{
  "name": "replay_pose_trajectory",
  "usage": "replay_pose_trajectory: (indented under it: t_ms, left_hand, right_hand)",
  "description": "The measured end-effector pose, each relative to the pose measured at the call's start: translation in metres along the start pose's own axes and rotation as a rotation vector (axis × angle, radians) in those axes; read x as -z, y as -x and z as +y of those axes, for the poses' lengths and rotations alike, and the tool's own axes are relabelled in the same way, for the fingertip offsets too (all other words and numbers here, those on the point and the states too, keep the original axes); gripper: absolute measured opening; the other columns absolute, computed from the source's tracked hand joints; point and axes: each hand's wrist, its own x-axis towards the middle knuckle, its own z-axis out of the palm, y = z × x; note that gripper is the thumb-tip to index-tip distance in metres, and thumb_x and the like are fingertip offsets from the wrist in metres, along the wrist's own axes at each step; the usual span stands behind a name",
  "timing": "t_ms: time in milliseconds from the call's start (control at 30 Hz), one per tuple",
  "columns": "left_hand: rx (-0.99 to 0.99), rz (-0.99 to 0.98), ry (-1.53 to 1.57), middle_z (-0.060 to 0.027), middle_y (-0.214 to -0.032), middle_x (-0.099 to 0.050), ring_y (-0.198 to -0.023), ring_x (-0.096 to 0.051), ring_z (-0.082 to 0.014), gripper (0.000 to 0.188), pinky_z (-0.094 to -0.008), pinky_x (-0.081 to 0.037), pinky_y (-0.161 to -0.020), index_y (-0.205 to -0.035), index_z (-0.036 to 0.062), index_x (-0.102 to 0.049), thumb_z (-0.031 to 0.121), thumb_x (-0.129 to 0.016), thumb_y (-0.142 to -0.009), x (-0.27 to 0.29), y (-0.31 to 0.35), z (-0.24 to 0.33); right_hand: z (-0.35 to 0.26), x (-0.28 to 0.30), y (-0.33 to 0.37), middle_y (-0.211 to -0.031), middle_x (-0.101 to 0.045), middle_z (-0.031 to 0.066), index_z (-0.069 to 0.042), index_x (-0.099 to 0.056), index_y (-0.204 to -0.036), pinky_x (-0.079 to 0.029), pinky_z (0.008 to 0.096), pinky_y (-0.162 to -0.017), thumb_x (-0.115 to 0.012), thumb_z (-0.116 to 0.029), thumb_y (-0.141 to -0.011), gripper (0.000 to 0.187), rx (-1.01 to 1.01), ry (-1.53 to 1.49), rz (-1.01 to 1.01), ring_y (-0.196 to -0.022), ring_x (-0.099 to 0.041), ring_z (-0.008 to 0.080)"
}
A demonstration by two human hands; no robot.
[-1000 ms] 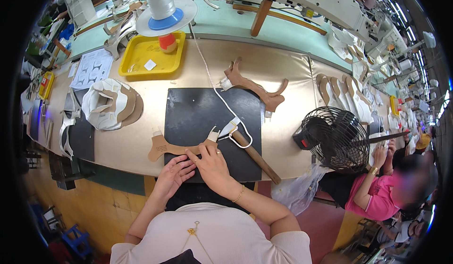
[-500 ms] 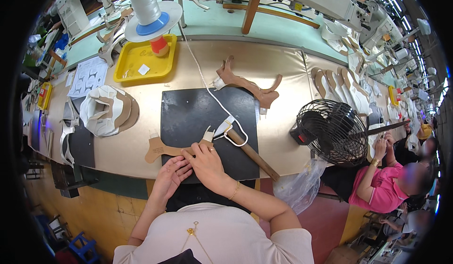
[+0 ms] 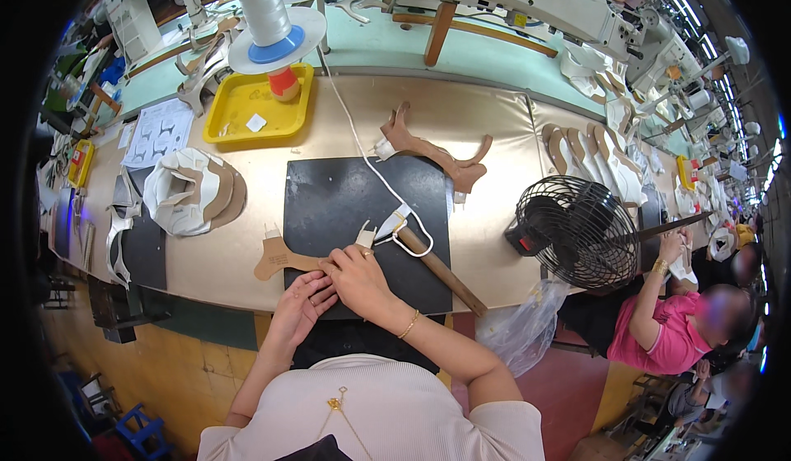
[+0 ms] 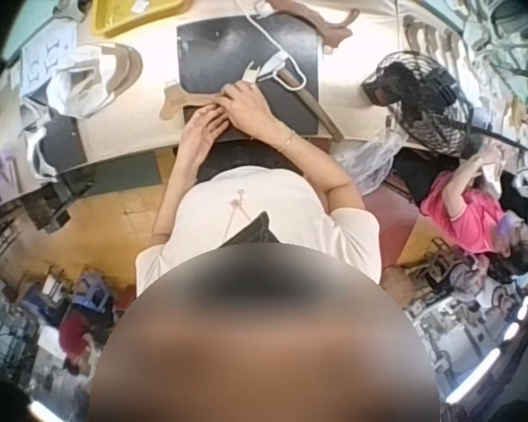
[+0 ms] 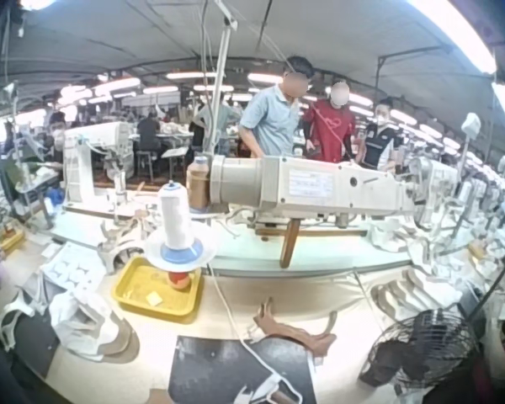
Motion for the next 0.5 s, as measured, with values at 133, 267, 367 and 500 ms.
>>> replay_pose_trajectory:
  t_ms: [133, 267, 367, 500]
  left_hand:
    - [-0.016, -0.006, 0.049, -0.0143, -0.126, -0.061, -0.117, -0.063, -0.0243, 0.022, -0.0415, -0.051, -0.105, -0.123, 0.0025, -0.052, 0.015, -0.054, -0.105, 0.001, -0.002, -0.003]
    - [-0.102, -0.012, 0.069, -0.0130, -0.123, -0.062, -0.115, -0.063, -0.0234, 0.019, -0.0403, -0.052, -0.102, -0.120, 0.0044, -0.052, 0.016, -0.055, -0.105, 0.000, -0.007, -0.008]
    - [-0.235, 0.030, 0.007, -0.0126, -0.120, -0.062, -0.110, -0.065, -0.0216, 0.020, -0.0376, -0.055, -0.097, -0.119, 0.0044, -0.051, 0.016, -0.057, -0.104, -0.007, -0.012, -0.010]
    - [-0.340, 0.093, -0.113, -0.0109, -0.112, -0.064, -0.099, -0.069, -0.0195, 0.021, -0.0343, -0.059, -0.086, -0.118, 0.0030, -0.052, 0.015, -0.060, -0.103, -0.013, -0.015, -0.002]
  right_hand:
    - [-0.002, 0.000, 0.001, -0.102, -0.060, 0.0043, -0.006, -0.070, -0.116, -0.043, 0.0386, -0.092, -0.067, -0.007, -0.080, 0.037, -0.016, -0.064, 0.009, -0.100, -0.057, 0.0242]
    - [-0.008, 0.005, 0.005, -0.104, -0.061, 0.0062, -0.004, -0.069, -0.118, -0.044, 0.0405, -0.093, -0.066, -0.004, -0.081, 0.038, -0.061, -0.153, 0.015, -0.103, -0.056, 0.0270]
    - [-0.016, 0.010, 0.007, -0.109, -0.062, 0.0085, -0.003, -0.068, -0.119, -0.043, 0.0417, -0.096, -0.065, -0.001, -0.081, 0.038, -0.080, -0.194, 0.087, -0.106, -0.056, 0.0290]
    - [-0.026, 0.021, 0.009, -0.112, -0.063, 0.0112, -0.003, -0.068, -0.118, -0.044, 0.0427, -0.096, -0.065, 0.001, -0.080, 0.039, -0.069, -0.270, 0.084, -0.107, -0.058, 0.0309]
